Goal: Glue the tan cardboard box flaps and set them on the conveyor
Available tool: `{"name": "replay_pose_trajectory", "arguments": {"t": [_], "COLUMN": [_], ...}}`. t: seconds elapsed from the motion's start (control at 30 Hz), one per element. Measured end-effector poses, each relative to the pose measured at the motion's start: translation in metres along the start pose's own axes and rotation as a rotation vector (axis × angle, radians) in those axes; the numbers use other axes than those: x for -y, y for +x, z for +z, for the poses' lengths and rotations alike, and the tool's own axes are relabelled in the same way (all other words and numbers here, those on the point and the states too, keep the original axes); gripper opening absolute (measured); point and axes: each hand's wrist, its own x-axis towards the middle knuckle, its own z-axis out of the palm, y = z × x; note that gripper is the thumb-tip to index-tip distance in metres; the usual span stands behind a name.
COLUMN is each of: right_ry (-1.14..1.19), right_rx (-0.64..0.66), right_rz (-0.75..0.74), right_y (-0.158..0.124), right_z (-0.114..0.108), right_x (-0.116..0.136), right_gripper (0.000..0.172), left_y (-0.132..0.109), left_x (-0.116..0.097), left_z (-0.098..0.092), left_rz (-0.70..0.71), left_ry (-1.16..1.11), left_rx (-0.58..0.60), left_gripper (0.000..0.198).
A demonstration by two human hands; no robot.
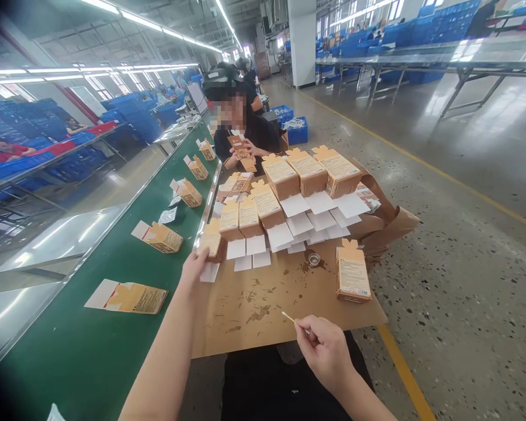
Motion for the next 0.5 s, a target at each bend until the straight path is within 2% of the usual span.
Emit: {"name": "replay_pose_trajectory", "arguments": {"t": [0.07,0.13,0.2,0.27,0.33,0.4,0.5], "right_ry": [0.005,-0.004,-0.02,-0.045,-0.1,-0.157,-0.229], "right_rx": [0.001,0.012,0.034,0.077,0.15,0.228,0.33], "right_rz": [0.023,0.023,-0.004,-0.056,-0.124,-0.181,-0.222], "right_y": [-0.002,-0.004,-0.006,-0.006,-0.005,-0.004,-0.001], "right_z": [-0.007,-0.011,-0.008,0.004,0.024,0.047,0.077], "right_x": [-0.002,-0.004,-0.005,-0.005,-0.004,-0.003,-0.004], "right_gripper": [0.028,0.029,0.031,0.033,0.032,0.031,0.031], "left_y": [-0.036,-0.078,-0.119,-0.15,-0.166,-0.171,-0.169], "left_x": [0.02,0.04,0.053,0.057,0.053,0.046,0.038], "left_z": [-0.023,-0.035,-0.033,-0.02,-0.004,0.007,0.014], "left_rz": [-0.066,-0.134,-0.178,-0.195,-0.207,-0.215,-0.19], "left_ry": [-0.116,-0.32,-0.509,-0.554,-0.504,-0.442,-0.397], "left_rx": [0.002,0.016,0.023,0.057,0.133,0.188,0.178], "left_gripper": [0.073,0.081,0.088,0.089,0.086,0.083,0.082]}}
